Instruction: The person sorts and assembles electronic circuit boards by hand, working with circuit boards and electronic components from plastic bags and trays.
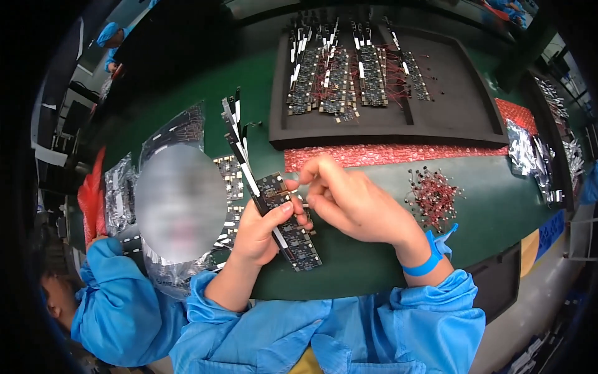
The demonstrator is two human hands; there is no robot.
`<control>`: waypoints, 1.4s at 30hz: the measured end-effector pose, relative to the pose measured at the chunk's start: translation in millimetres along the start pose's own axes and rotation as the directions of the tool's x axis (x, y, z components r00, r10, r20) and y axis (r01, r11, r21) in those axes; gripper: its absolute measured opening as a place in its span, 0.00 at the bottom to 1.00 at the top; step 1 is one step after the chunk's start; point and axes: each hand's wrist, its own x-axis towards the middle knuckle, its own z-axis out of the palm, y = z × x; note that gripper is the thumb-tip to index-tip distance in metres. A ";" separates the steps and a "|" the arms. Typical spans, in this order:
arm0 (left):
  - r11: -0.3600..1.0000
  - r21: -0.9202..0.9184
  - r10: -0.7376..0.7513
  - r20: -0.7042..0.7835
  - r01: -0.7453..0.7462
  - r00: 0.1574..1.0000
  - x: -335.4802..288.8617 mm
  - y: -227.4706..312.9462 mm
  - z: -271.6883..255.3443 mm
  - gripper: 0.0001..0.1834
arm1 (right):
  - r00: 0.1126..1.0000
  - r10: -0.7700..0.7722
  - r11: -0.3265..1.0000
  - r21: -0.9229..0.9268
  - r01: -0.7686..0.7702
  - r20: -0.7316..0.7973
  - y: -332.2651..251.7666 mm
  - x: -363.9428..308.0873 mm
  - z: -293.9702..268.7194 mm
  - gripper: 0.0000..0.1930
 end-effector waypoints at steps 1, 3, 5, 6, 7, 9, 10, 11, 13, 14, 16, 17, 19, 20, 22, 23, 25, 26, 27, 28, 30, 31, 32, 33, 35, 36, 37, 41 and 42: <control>1.000 0.013 0.003 -0.004 -0.002 1.000 0.1 1.5 -2.3 0.17 | 0.998 0.022 1.000 0.001 -0.022 0.064 -0.6 0.1 -0.3 0.09; 1.000 -0.018 -0.003 -0.011 0.002 1.000 0.4 0.0 -2.3 0.16 | 0.988 0.026 1.000 -0.006 -0.026 0.152 -4.0 -0.8 -2.3 0.10; 1.000 0.012 0.001 -0.003 -0.001 1.000 0.9 -0.9 -1.8 0.16 | 0.985 0.020 1.000 0.003 -0.020 0.169 -5.4 -0.2 -3.3 0.11; 0.999 0.037 0.009 0.006 -0.009 1.000 1.2 -1.3 -2.0 0.16 | 0.981 0.013 1.000 0.008 -0.015 0.192 -4.9 -0.1 -3.3 0.11; 0.999 0.049 0.007 0.019 -0.008 1.000 1.5 -1.4 -2.7 0.16 | 0.983 0.008 1.000 0.024 -0.012 0.181 -2.7 -0.4 -2.1 0.11; 0.998 0.068 0.006 0.036 -0.008 0.999 1.9 -1.8 -2.9 0.16 | 0.984 0.004 1.000 0.027 -0.009 0.176 -1.8 -0.9 -1.7 0.11; 0.996 0.083 0.010 0.049 -0.015 0.999 2.0 -2.2 -2.7 0.16 | 0.984 -0.002 1.000 0.031 -0.004 0.180 -1.7 -1.4 -1.6 0.11; 0.998 0.069 -0.006 0.032 0.004 0.999 1.6 -1.3 -1.7 0.16 | 0.984 -0.001 0.999 0.031 -0.005 0.176 -1.5 -1.0 -1.2 0.11; 0.997 0.074 -0.008 0.039 0.005 0.999 1.6 -1.6 -3.0 0.16 | 0.980 0.056 0.997 0.033 -0.064 0.193 -2.6 -0.3 -0.5 0.12; 0.997 0.079 -0.005 0.044 0.002 0.999 1.0 -1.8 -3.2 0.16 | 0.980 0.053 0.998 0.033 -0.060 0.192 -2.1 -1.0 0.6 0.12; 0.997 0.075 0.010 0.036 -0.012 0.999 0.3 -2.5 -3.7 0.15 | 0.997 0.050 0.996 0.068 -0.054 0.057 -0.1 -2.4 3.8 0.10; 0.997 0.068 0.021 0.027 -0.023 0.999 0.2 -3.1 -3.4 0.14 | 0.997 0.046 0.997 0.066 -0.050 0.057 1.4 -3.0 4.8 0.10; 0.998 0.057 0.040 0.002 -0.041 0.999 -1.0 -2.8 -0.6 0.14 | 0.999 0.005 0.999 0.032 -0.003 -0.035 3.7 -3.6 6.2 0.06; 0.997 0.046 0.056 -0.027 -0.055 0.998 -1.7 -2.4 0.4 0.14 | 0.999 0.000 0.999 0.032 0.001 -0.033 2.6 -3.3 6.3 0.06; 0.997 0.042 0.063 -0.033 -0.061 0.997 -3.0 -2.7 0.9 0.13 | 0.998 0.037 0.998 -0.048 -0.039 -0.053 -0.1 -2.8 6.4 0.01; 0.997 0.037 0.062 -0.037 -0.061 0.997 -2.7 -2.7 1.2 0.12 | 0.998 0.035 0.998 -0.049 -0.038 -0.054 0.0 -2.8 6.6 0.01; 0.999 -0.034 -0.004 -0.036 0.003 0.999 -2.5 -0.8 1.0 0.10 | 0.996 0.003 0.997 -0.082 -0.010 -0.088 0.9 -3.1 6.7 0.01; 0.992 -0.105 -0.072 -0.032 0.068 0.997 -2.7 0.7 1.0 0.10 | 0.996 0.004 0.997 -0.081 -0.011 -0.091 -0.1 -3.1 5.9 0.01; 0.988 -0.121 -0.106 -0.052 0.099 0.993 -2.6 2.9 2.5 0.10 | 0.996 -0.015 0.995 -0.103 0.005 -0.093 -2.1 -3.3 4.3 0.02; 0.988 -0.118 -0.111 -0.051 0.104 0.993 -2.5 4.0 2.4 0.10 | 0.995 -0.032 0.992 -0.125 0.020 -0.094 -2.6 -3.6 3.3 0.03; 0.981 -0.121 -0.155 0.001 0.154 0.988 -2.9 5.6 2.6 0.10 | 0.994 -0.052 0.989 -0.143 0.038 -0.095 -1.9 -3.7 4.0 0.03; 0.975 -0.165 -0.155 -0.019 0.150 0.988 -4.0 4.6 3.0 0.10 | 0.993 -0.073 0.985 -0.162 0.057 -0.092 -1.2 -3.6 4.6 0.03; 0.974 -0.162 -0.161 -0.018 0.156 0.987 -3.5 4.0 1.6 0.10 | 0.993 -0.069 0.986 -0.160 0.053 -0.097 0.6 -3.7 5.2 0.03; 0.976 -0.140 -0.168 0.022 0.170 0.986 -2.8 3.2 -1.2 0.11 | 0.989 -0.095 0.984 -0.160 0.076 -0.114 3.7 -3.6 6.2 0.03; 0.974 -0.114 -0.186 0.072 0.193 0.980 -1.5 2.7 -2.6 0.11 | 0.984 -0.117 0.983 -0.159 0.095 -0.135 5.8 -3.8 6.9 0.03; 0.974 -0.112 -0.190 0.071 0.197 0.979 -0.8 2.2 -3.1 0.11 | 0.986 -0.099 0.986 -0.147 0.080 -0.130 5.4 -3.8 6.7 0.03; 0.973 -0.112 -0.192 0.088 0.201 0.977 -0.1 1.5 -3.7 0.11 | 0.989 -0.082 0.989 -0.135 0.065 -0.125 5.3 -3.9 6.6 0.03; 0.972 -0.125 -0.190 0.093 0.201 0.977 0.0 -0.4 -4.4 0.11 | 0.989 -0.074 0.992 -0.115 0.059 -0.126 6.7 -4.3 7.3 0.03; 0.971 -0.125 -0.192 0.092 0.203 0.977 0.0 -0.5 -4.4 0.11 | 0.990 -0.078 0.990 -0.126 0.062 -0.120 6.7 -4.3 7.1 0.03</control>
